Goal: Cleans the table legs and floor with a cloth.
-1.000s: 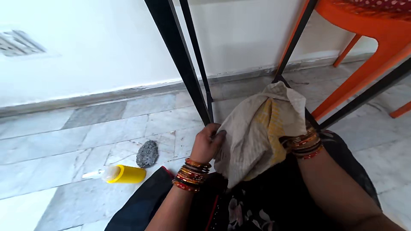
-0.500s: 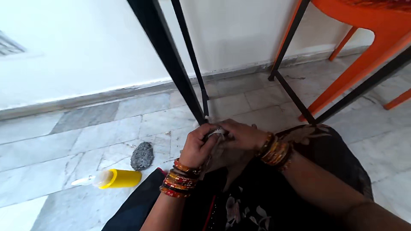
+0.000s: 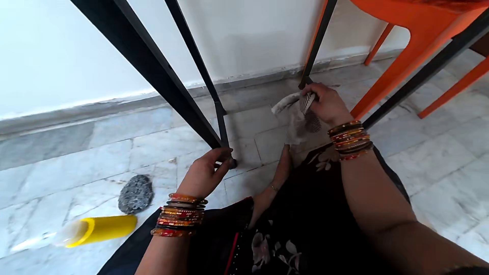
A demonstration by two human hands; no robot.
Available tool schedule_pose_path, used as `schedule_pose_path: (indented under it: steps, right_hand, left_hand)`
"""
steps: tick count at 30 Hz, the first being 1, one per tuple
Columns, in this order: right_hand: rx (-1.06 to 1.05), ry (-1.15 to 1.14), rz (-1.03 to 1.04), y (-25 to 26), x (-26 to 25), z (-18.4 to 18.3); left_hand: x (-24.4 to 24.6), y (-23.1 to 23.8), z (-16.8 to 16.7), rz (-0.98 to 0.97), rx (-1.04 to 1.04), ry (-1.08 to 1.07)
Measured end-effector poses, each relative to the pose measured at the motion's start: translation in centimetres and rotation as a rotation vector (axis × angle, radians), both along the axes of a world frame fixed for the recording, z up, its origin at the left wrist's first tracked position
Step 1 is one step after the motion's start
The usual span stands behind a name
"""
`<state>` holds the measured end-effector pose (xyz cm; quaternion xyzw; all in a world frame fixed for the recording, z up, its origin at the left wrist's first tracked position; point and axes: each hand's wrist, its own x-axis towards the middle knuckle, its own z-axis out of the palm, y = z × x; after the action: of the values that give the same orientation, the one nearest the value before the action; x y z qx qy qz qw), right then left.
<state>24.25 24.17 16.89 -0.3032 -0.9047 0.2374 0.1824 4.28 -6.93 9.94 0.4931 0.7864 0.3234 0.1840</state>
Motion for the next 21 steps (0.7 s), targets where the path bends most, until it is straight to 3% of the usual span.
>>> schedule_pose_path:
  steps: [3,5,8,12,14,16,19,21]
  right_hand:
    - [-0.189,-0.490,0.133,0.2,-0.5,0.0]
    - [-0.356,-0.676,0.160,0.5,-1.4,-1.4]
    - [-0.421,-0.613,-0.111,2.0,-3.2,-5.9]
    - [-0.361,-0.544,-0.507,1.6,-4.6,-12.9]
    - [-0.352,-0.581,-0.605,-0.3,-4.6,-13.9]
    - [-0.448,-0.502,-0.752,-1.4,-5.6,-15.3]
    - [-0.623,-0.420,-0.797,-2.8,-6.4,-15.5]
    - [-0.573,-0.474,-0.845,-2.8,-7.1,-17.3]
  left_hand:
    - [-1.1,-0.1,-0.6,-0.031,-0.358,-0.014]
    - [-2.2,0.3,-1.2,0.002,-0.630,-0.075]
    - [-3.9,0.5,-4.0,0.156,-0.853,-0.091]
    - [-4.8,0.9,-6.7,0.313,-0.970,-0.059]
    - [-4.7,0.7,-7.3,0.349,-1.010,-0.064]
    - [-4.4,0.6,-7.8,0.367,-1.075,-0.061]
    - [-4.1,0.9,-9.3,0.387,-1.175,-0.025]
    - [-3.9,1.6,-9.5,0.395,-1.217,0.019]
